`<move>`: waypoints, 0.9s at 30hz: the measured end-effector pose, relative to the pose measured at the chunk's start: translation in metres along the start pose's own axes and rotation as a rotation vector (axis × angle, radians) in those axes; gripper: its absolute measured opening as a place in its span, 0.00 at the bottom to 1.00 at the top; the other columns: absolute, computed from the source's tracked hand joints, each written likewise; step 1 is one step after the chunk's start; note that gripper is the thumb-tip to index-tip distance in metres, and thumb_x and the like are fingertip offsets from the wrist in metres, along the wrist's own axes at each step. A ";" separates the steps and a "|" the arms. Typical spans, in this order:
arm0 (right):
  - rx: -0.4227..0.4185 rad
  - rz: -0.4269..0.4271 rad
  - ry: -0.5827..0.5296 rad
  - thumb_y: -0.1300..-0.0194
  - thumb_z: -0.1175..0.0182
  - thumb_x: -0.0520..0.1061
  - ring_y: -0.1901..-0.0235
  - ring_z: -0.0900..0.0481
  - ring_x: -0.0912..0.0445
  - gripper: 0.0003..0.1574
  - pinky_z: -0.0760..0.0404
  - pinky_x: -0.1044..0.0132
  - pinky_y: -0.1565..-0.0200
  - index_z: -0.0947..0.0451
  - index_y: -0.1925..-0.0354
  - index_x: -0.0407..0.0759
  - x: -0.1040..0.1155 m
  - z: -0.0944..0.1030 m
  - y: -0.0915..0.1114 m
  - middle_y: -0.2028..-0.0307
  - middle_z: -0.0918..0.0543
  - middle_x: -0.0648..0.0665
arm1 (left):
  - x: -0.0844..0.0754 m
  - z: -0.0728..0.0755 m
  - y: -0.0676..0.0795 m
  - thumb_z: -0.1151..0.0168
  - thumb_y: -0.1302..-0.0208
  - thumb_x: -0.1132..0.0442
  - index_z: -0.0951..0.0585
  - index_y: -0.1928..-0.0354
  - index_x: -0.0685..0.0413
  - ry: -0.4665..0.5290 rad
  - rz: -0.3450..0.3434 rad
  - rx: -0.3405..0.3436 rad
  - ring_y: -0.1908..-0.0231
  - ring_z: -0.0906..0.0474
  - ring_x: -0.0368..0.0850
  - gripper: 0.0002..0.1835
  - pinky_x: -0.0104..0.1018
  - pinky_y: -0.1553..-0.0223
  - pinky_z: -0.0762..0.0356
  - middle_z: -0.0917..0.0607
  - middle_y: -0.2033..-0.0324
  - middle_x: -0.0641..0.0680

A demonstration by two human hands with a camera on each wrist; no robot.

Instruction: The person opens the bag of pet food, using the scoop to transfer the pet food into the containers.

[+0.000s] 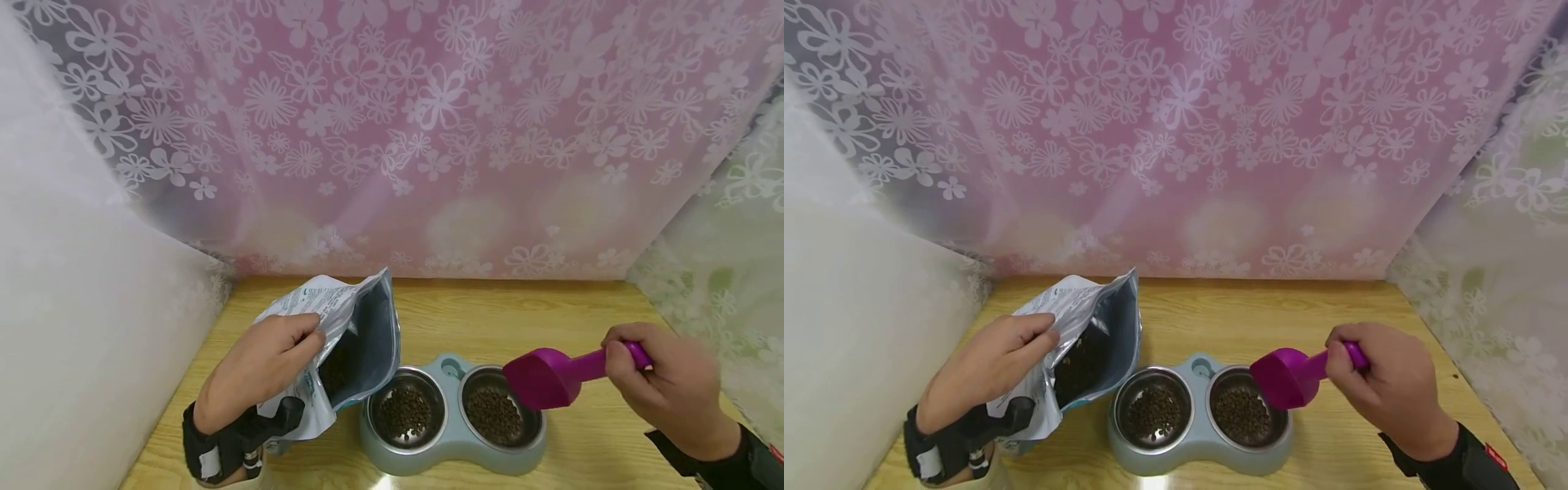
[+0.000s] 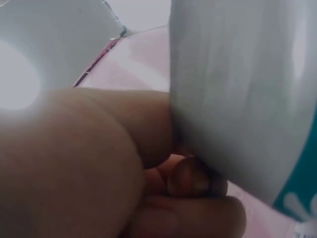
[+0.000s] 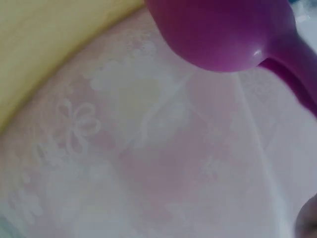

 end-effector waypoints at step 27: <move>-0.313 -0.538 -0.639 0.24 0.49 0.34 0.83 0.30 0.59 0.14 0.29 0.71 0.74 0.24 0.61 0.21 0.050 -0.117 -0.026 0.78 0.23 0.46 | 0.005 0.010 0.005 0.49 0.23 0.61 0.35 0.79 0.44 -0.034 0.034 -0.094 0.81 0.41 0.37 0.20 0.34 0.74 0.36 0.39 0.82 0.43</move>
Point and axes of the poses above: each hand's wrist, its own y-axis away from the middle knuckle, its own z-axis out of the back of the hand, x = y × z, the point moved 4 cm from there along -y, towards the middle knuckle
